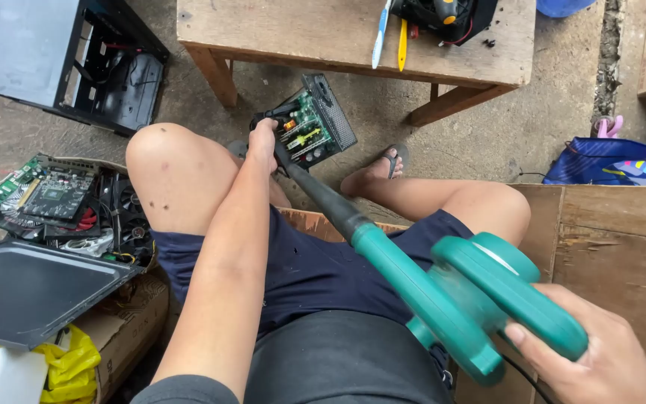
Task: Cleaning a computer power supply unit with an electric blower and disassembling it with a screwdriver.
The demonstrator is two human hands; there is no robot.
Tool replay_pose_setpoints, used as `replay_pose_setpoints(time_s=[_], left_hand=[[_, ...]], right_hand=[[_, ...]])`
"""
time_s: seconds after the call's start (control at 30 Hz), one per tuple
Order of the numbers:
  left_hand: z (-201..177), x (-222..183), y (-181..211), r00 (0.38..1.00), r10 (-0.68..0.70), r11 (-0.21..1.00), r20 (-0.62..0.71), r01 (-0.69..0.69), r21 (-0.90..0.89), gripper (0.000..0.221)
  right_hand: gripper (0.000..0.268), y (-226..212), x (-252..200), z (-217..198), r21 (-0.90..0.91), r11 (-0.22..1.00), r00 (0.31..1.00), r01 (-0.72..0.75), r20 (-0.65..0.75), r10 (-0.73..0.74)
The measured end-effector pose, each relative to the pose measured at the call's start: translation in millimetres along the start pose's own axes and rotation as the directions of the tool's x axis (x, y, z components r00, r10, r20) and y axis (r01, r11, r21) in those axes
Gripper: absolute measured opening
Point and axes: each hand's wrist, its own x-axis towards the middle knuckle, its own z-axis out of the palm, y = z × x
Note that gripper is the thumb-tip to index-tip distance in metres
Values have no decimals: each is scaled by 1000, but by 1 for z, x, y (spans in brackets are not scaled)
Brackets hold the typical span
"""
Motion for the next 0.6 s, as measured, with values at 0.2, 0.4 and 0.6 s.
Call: replay_pose_setpoints(time_s=[0.2,0.4,0.6], left_hand=[[0,-43,8,1000,-2,984,-1,2,177,91],[0,-27,5,996,-51,994,-80,58,87,87],[3,-3,-2,999,-36,998,32,38,-57,91]], right_hand=[[39,-4,-9,3,28,998,997,50,-60,-48],[33,-19,-13,2,77,997,999,26,-47,-22],[36,-12,-13,6,52,998,998,35,-55,-32]])
